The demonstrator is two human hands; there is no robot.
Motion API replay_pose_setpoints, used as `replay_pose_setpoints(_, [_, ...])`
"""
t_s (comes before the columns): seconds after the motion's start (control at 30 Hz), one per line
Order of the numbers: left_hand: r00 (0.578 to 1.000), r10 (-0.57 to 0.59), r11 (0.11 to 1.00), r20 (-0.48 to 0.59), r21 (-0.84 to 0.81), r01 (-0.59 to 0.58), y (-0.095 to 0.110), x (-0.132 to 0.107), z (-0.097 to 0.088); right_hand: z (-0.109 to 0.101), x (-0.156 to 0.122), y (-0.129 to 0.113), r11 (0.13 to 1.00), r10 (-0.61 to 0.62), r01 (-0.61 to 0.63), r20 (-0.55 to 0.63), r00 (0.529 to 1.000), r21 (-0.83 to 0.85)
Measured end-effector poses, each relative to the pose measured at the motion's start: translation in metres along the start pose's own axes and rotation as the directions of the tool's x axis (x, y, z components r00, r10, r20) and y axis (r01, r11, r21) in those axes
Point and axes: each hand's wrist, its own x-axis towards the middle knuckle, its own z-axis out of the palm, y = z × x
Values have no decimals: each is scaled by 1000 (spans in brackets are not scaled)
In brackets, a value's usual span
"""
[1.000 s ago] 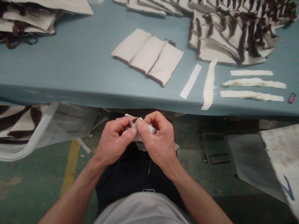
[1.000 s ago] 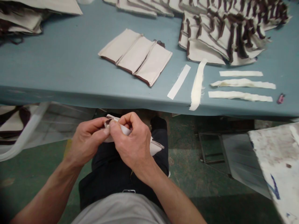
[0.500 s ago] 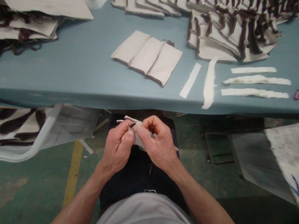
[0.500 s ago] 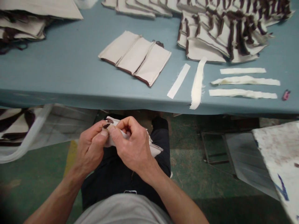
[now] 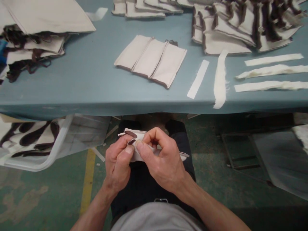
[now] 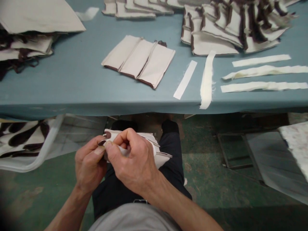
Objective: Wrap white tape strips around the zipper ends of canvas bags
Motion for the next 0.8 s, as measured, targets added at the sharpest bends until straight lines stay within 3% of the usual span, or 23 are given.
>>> replay_pose_setpoints(0.2, [1000,-17,996,-9,91,18,0,1,-1,-4,2,0,993,87,-91,60,994,71])
replay_pose_setpoints(0.4, [999,41,988,-32,150,-36,0,1,0,-10,7,2,978,135,-157,152,979,138])
replay_pose_setpoints(0.57, [996,82,983,27,160,-85,10,5,3,-8,12,10,963,137,-174,182,974,206])
replay_pose_setpoints(0.7, [995,72,986,70,148,-82,19,10,9,-5,16,17,931,198,-267,272,942,247])
replay_pose_setpoints(0.8, [994,68,985,83,151,-80,21,11,9,-6,15,19,948,170,-239,301,938,210])
